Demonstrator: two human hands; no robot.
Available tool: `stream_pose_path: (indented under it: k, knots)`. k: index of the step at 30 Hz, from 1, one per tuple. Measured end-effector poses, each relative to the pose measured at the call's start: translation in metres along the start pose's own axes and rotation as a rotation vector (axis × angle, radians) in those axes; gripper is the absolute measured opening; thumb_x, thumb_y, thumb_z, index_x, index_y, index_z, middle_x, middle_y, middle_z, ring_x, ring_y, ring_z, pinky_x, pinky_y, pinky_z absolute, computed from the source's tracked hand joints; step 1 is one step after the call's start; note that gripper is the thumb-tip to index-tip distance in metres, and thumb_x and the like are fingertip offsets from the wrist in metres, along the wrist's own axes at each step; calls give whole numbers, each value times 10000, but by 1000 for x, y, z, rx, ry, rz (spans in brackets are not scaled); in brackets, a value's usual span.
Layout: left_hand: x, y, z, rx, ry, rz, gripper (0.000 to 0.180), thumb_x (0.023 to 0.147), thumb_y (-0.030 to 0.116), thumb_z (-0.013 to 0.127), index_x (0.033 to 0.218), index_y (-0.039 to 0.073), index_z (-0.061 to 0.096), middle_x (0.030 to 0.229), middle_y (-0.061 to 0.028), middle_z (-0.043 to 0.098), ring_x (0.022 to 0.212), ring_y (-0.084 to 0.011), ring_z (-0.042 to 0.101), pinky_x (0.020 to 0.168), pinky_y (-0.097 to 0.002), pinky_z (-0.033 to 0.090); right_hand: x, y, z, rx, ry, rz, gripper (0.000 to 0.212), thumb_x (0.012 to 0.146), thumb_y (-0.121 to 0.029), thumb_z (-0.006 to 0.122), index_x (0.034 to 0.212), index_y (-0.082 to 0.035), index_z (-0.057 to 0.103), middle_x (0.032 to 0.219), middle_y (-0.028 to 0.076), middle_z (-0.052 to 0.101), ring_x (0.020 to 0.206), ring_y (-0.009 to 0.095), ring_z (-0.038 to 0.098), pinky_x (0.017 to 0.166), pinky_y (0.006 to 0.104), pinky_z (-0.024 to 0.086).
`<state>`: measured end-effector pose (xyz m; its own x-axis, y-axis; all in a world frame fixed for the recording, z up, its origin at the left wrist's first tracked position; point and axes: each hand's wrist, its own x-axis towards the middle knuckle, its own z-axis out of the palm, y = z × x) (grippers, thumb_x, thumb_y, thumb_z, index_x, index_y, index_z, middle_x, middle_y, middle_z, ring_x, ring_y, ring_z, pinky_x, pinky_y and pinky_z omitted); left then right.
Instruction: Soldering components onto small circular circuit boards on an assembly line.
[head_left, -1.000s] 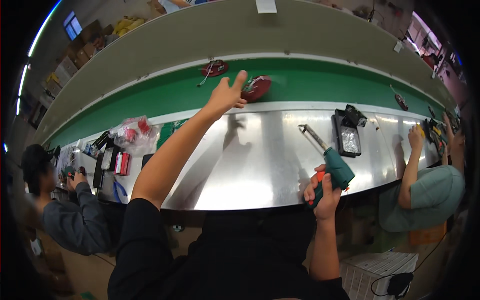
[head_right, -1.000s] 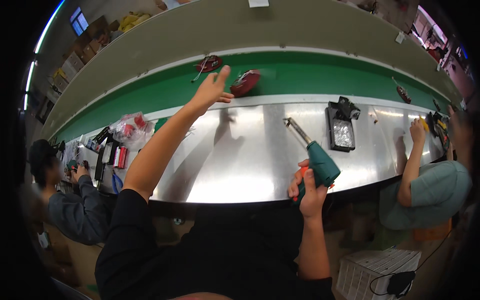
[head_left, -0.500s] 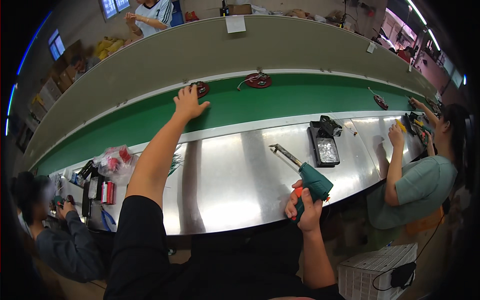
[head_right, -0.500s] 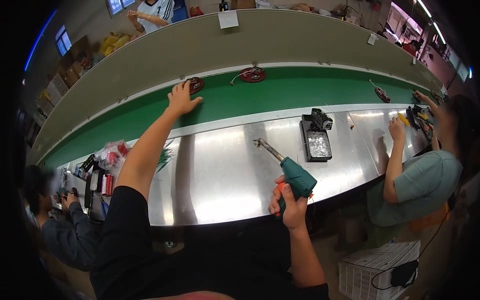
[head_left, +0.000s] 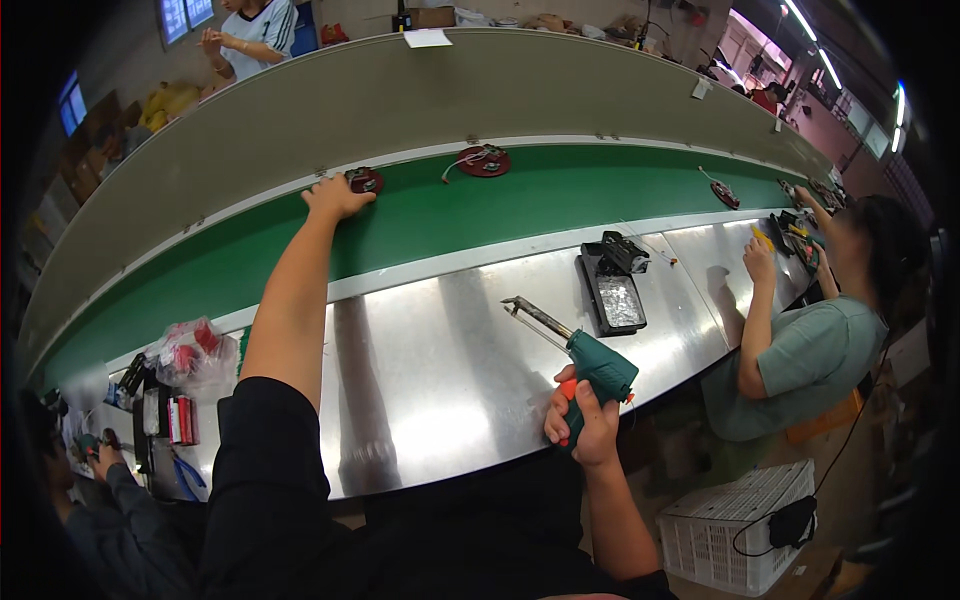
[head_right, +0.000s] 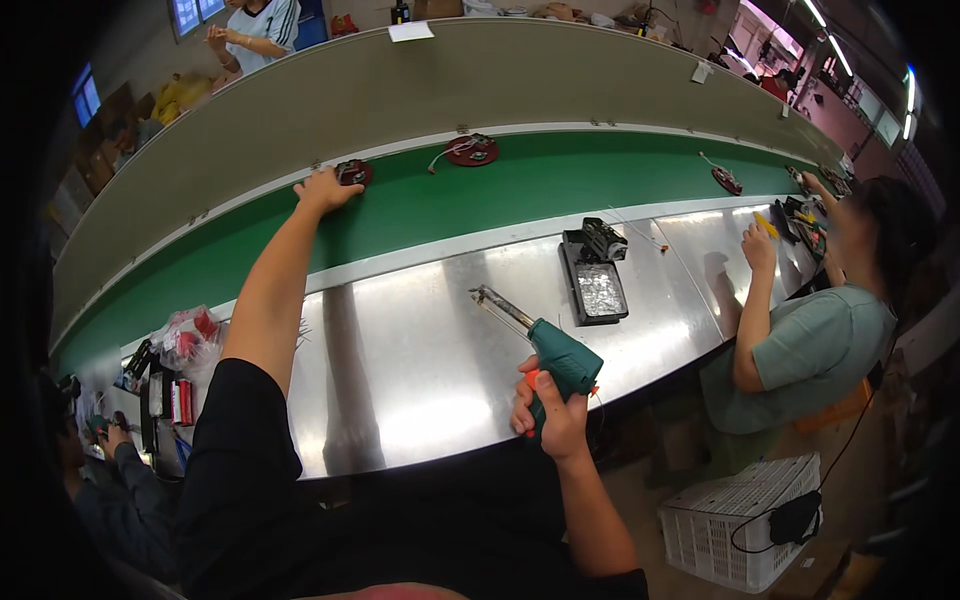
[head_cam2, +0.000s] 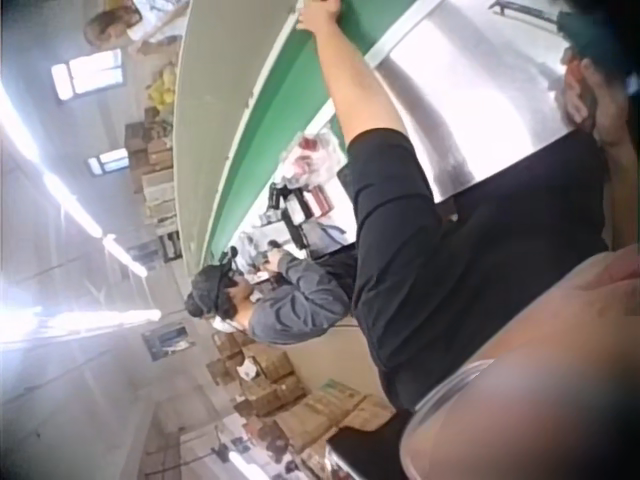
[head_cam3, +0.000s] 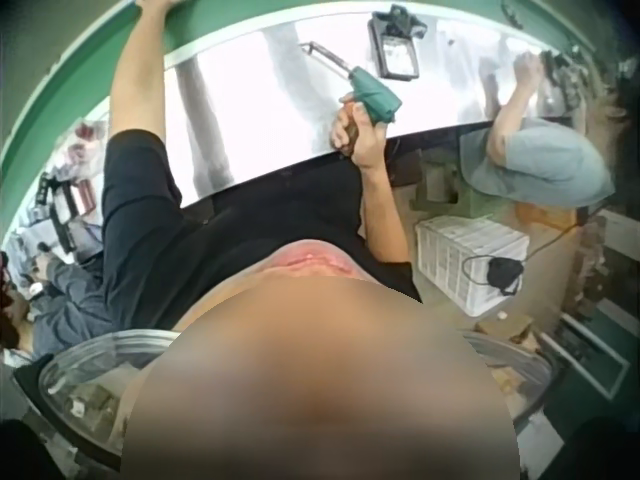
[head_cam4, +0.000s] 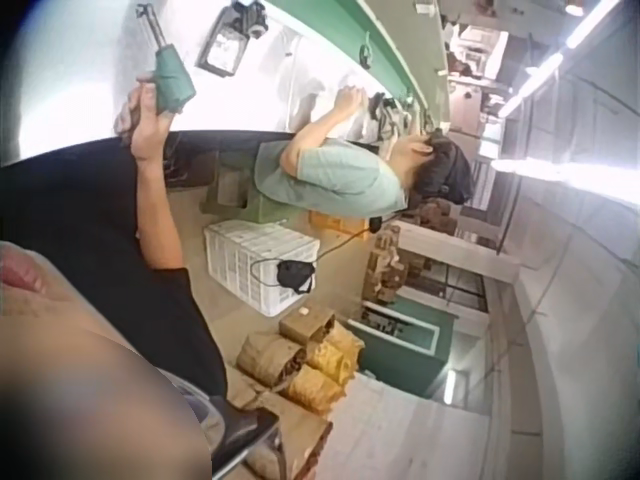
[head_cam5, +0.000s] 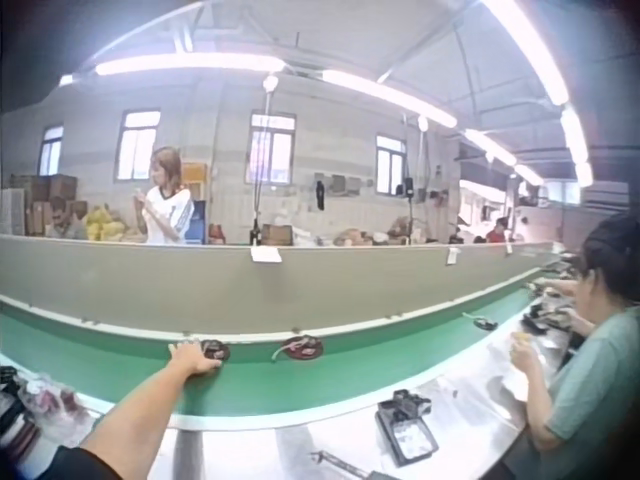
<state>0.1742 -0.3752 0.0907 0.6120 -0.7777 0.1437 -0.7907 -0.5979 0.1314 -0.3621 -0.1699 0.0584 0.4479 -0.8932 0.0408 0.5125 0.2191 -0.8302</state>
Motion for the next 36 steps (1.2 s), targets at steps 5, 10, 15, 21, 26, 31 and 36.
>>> stream_pose_path:
  k: [5, 10, 15, 21, 26, 31, 36]
  knots:
    - [4, 1, 10, 37, 20, 205, 669, 806, 576, 789, 1268, 101, 691, 1348, -172, 637, 1301, -367, 567, 1079, -578, 392, 0, 0, -1, 3, 1, -31, 296, 1086, -278, 558, 1205, -8, 531, 768, 61, 510, 496, 124, 485, 481, 311, 451]
    - [-18, 5, -9, -166, -116, 165, 415, 745, 506, 888, 906, 156, 733, 1104, -70, 730, 1172, -312, 645, 980, -530, 440, -2, 4, 0, -21, -9, -64, 282, 1089, -272, 548, 1195, -10, 537, 763, 57, 508, 495, 123, 485, 478, 308, 449]
    - [-55, 1, -43, -416, -159, 490, 366, 783, 369, 912, 844, 76, 702, 800, -74, 709, 796, -211, 672, 735, -339, 525, -3, 4, 4, -11, -8, -49, 328, 1092, -308, 542, 1228, -12, 500, 763, 51, 498, 500, 115, 468, 485, 297, 436]
    - [-242, 22, -108, -737, -260, 978, 328, 833, 263, 895, 887, 70, 635, 1163, -102, 602, 953, -195, 632, 806, -361, 541, -5, 4, -2, -5, -4, -96, 343, 1109, -325, 501, 1244, -9, 501, 766, 55, 488, 499, 105, 456, 474, 282, 426]
    - [-386, -9, -102, -534, -175, 1098, 371, 790, 203, 883, 933, 53, 575, 1248, -172, 550, 1239, -408, 521, 1033, -470, 482, -2, 4, 3, -12, 2, -93, 359, 1112, -340, 497, 1247, -7, 498, 770, 53, 490, 490, 103, 449, 480, 278, 427]
    - [-436, -24, -92, -530, -193, 943, 408, 792, 214, 882, 1025, 26, 604, 1296, -187, 556, 1363, -434, 482, 1097, -505, 456, -2, 4, 2, -24, 18, -81, 362, 1115, -335, 489, 1249, 1, 497, 777, 53, 491, 482, 93, 442, 471, 273, 424]
    - [-442, -33, -112, -465, -216, 894, 433, 860, 249, 821, 1157, 4, 623, 1403, -206, 543, 1358, -420, 507, 1089, -503, 456, 1, 6, 4, -72, 27, -77, 351, 1116, -330, 484, 1233, -1, 509, 777, 51, 490, 473, 88, 434, 457, 263, 410]
